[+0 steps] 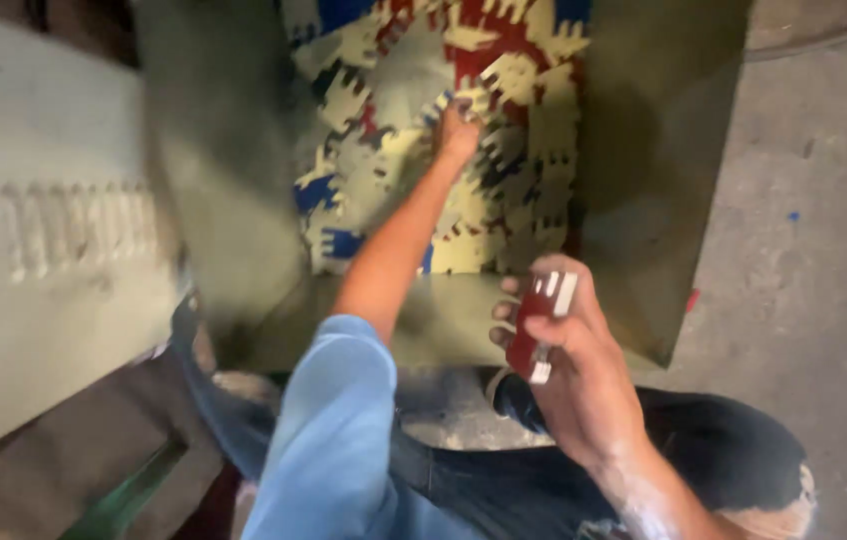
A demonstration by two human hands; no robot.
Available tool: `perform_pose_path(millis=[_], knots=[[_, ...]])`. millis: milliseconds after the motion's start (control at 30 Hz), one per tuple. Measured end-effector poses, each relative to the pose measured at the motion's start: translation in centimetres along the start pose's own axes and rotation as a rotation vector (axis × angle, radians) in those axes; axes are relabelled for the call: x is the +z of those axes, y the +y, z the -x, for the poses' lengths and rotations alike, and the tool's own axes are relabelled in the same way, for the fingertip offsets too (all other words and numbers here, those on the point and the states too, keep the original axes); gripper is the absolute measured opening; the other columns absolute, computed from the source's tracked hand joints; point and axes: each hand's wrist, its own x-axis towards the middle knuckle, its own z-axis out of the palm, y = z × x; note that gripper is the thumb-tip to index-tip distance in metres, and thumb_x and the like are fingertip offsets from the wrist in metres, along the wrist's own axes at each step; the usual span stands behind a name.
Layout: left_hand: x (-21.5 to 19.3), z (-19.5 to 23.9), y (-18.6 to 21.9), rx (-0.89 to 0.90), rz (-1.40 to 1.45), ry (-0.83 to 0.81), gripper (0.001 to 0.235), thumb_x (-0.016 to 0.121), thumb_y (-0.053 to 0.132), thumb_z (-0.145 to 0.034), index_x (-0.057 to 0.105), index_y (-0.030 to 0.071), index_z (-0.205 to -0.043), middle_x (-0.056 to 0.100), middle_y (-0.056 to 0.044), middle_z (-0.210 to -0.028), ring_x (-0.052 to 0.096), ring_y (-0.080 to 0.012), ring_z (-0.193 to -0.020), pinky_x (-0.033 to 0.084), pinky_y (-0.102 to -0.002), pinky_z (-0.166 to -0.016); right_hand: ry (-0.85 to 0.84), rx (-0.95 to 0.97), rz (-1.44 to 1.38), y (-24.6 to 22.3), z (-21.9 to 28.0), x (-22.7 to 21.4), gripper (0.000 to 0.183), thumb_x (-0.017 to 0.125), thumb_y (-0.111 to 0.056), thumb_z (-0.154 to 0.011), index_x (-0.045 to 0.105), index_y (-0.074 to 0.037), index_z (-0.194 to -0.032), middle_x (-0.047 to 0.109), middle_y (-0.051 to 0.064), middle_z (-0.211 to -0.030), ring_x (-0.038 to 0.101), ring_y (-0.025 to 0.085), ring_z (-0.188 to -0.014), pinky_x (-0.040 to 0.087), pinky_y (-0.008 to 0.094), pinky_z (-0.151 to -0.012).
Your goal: Picking small red metal parts from a bin and stacking them in hand
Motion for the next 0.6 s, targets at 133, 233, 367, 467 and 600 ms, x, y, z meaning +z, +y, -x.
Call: perform_pose_path(millis=[133, 233, 367, 467, 600], knots=[[3.3, 1.5, 2.7, -0.055, 0.116, 0.046, 0.037, 0.062, 0.019, -0.078, 0.071, 0.014, -0.113, 0.074, -0.009, -0.111, 0.069, -0.032, -0.1, 0.054, -0.042, -0.084, 0.007, -0.067, -0.088, -0.5, 0.2, -1.4, 0.062, 0.048, 0.002, -0.07, 0.044, -0.008, -0.132, 0.051, 0.02, -0.125, 0.051, 0.03, -0.104, 0.041, 0.042, -0.087], [1.6, 3.5, 7.4, -0.267, 0.19, 0.017, 0.042, 0.061, 0.011, -0.08, 0.062, 0.008, -0.122, 0.069, -0.012, -0.117, 0.068, -0.0311, -0.102, 0.054, -0.042, -0.085, 0.018, -0.057, -0.095, -1.1, 0.5, -1.6, 0.063, 0.048, 0.003, -0.07, 0.044, -0.007, -0.132, 0.051, 0.022, -0.123, 0.051, 0.032, -0.105, 0.04, 0.044, -0.088], [-1.3, 6.4, 14.0, -0.565, 0.178, -0.044, 0.034, 0.054, 0.001, -0.096, 0.039, 0.007, -0.126, 0.053, -0.007, -0.081, 0.05, -0.014, -0.049, 0.043, -0.023, -0.039, -0.027, -0.077, -0.116, -1.4, 0.7, -1.6, 0.064, 0.048, 0.004, -0.071, 0.044, -0.007, -0.133, 0.052, 0.022, -0.121, 0.052, 0.031, -0.103, 0.042, 0.043, -0.088], [0.3, 6.0, 13.8, -0.6, 0.179, -0.021, 0.035, 0.055, 0.004, -0.098, 0.041, 0.001, -0.129, 0.058, -0.012, -0.085, 0.046, -0.0146, -0.043, 0.041, -0.023, -0.031, -0.09, -0.142, -0.146, -1.1, 0.5, -2.0, 0.06, 0.052, 0.004, -0.073, 0.045, -0.006, -0.132, 0.054, 0.019, -0.119, 0.054, 0.029, -0.102, 0.043, 0.041, -0.087], [0.8, 5.9, 13.6, -0.645, 0.386, -0.002, 0.045, 0.053, -0.001, -0.093, 0.041, -0.001, -0.136, 0.061, -0.017, -0.099, 0.06, -0.0236, -0.067, 0.05, -0.032, -0.056, -0.032, -0.131, -0.142, -1.8, 0.7, -1.6, 0.064, 0.047, 0.002, -0.072, 0.042, -0.007, -0.135, 0.052, 0.021, -0.12, 0.052, 0.029, -0.101, 0.042, 0.041, -0.086]])
